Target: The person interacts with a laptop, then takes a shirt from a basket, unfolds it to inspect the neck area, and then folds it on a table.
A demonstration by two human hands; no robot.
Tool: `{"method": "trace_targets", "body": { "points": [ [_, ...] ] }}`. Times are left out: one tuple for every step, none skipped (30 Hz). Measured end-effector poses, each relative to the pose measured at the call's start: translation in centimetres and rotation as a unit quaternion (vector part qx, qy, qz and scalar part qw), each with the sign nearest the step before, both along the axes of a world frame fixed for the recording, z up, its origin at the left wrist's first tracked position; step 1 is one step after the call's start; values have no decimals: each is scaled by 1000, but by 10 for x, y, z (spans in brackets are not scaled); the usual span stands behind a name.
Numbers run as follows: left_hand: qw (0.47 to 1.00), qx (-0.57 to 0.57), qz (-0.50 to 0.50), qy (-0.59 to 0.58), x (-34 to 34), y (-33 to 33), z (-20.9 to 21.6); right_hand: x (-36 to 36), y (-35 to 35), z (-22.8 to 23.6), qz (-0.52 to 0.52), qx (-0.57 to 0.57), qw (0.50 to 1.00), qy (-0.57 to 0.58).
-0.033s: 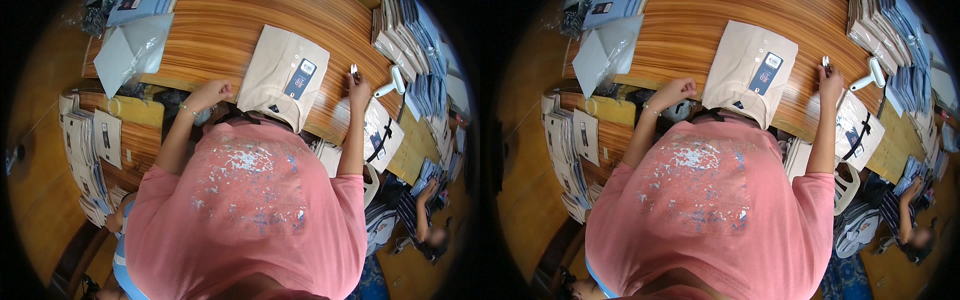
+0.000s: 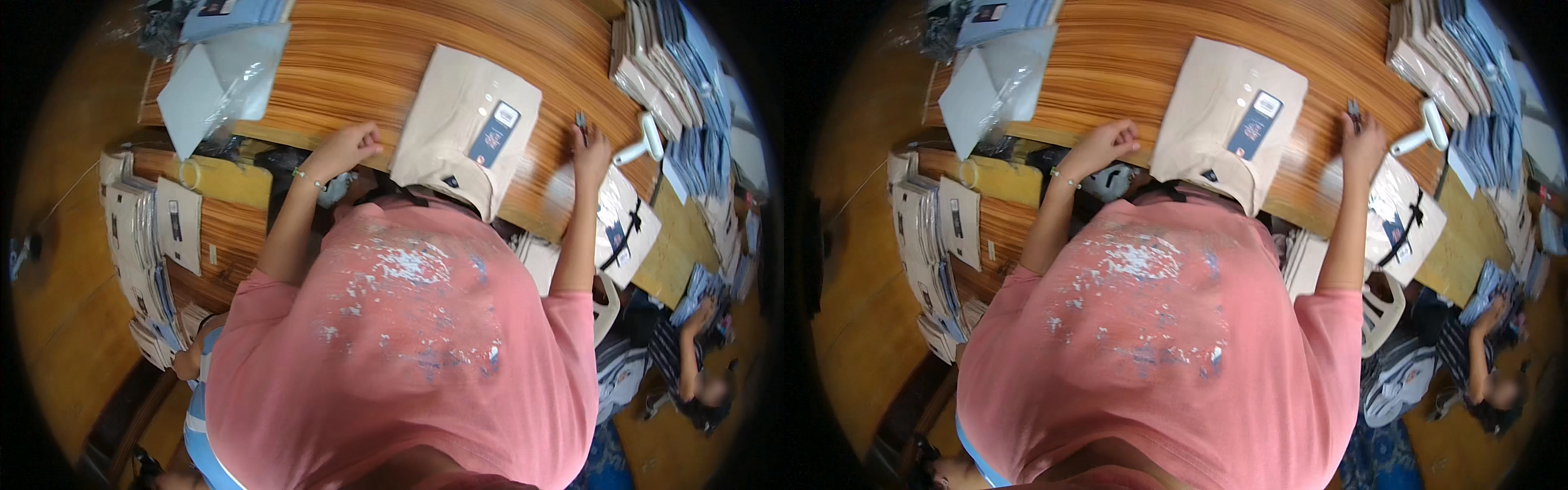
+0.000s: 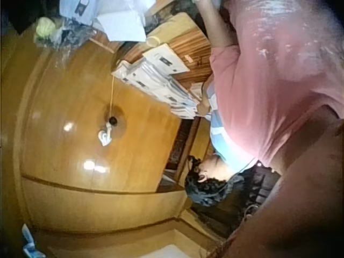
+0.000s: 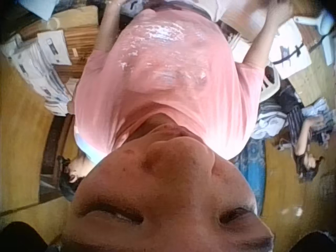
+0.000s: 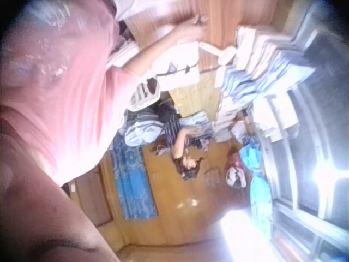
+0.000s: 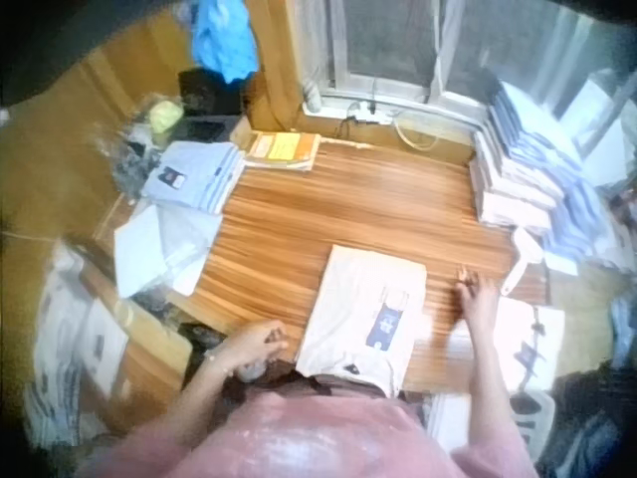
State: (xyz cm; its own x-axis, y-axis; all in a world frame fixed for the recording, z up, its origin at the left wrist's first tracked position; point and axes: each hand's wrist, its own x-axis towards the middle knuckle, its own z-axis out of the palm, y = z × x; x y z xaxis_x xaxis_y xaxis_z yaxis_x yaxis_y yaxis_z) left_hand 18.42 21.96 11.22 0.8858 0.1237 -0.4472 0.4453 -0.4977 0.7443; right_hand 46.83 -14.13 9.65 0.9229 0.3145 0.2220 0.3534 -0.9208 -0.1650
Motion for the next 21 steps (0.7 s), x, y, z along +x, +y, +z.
{"method": "trace_targets", "body": {
  "points": [
    [983, 112, 71, -126, 6, 28, 7, -4, 4, 2, 0, 62, 998, 6],
    [936, 211, 139, -246, 8, 52, 5, -12, -3, 5, 3, 109, 994, 14],
    [895, 292, 192, -277, 6, 79, 4, -16, -8, 1, 8, 134, 991, 21],
    [844, 369, 242, -306, -2, 109, 3, -21, -9, -6, 13, 158, 987, 28],
    [769, 473, 307, -302, -14, 133, 1, -26, -6, -10, 12, 205, 976, 67],
    [677, 568, 364, -293, -29, 157, -4, -28, -3, -12, 9, 252, 962, 105],
    [647, 561, 430, -285, -54, 189, -16, -30, 6, -9, 31, 266, 955, 126],
    [613, 551, 493, -278, -79, 215, -24, -35, 18, -6, 51, 280, 947, 147],
    [657, 533, 469, -253, -81, 225, -18, -38, 25, -2, 57, 288, 943, 159],
    [699, 514, 442, -227, -87, 230, -13, -40, 36, 1, 68, 299, 937, 167],
    [739, 491, 414, -203, -84, 232, -7, -43, 48, 6, 77, 308, 933, 171],
    [806, 408, 393, -171, -74, 225, 0, -48, 58, 8, 86, 317, 927, 180],
    [862, 322, 367, -136, -59, 216, 5, -49, 72, 6, 81, 331, 920, 194],
    [907, 234, 337, -99, -49, 208, 9, -53, 90, 10, 89, 334, 913, 218],
    [906, 266, 322, -73, -48, 204, 8, -60, 112, 15, 99, 336, 903, 246],
    [904, 297, 305, -48, -46, 204, 4, -70, 137, 19, 125, 323, 900, 266],
    [898, 328, 293, -21, -47, 206, -1, -89, 171, 40, 178, 305, 892, 283],
    [891, 353, 282, -56, -44, 210, -2, -102, 196, 39, 248, 298, 882, 270],
    [882, 375, 270, -88, -43, 213, -4, -111, 221, 39, 356, 270, 859, 251],
    [873, 398, 257, -119, -44, 217, -6, -124, 246, 38, 410, 253, 831, 278],
    [873, 398, 256, -119, -47, 222, -5, -133, 267, 30, 458, 228, 818, 263]
  ]
}}
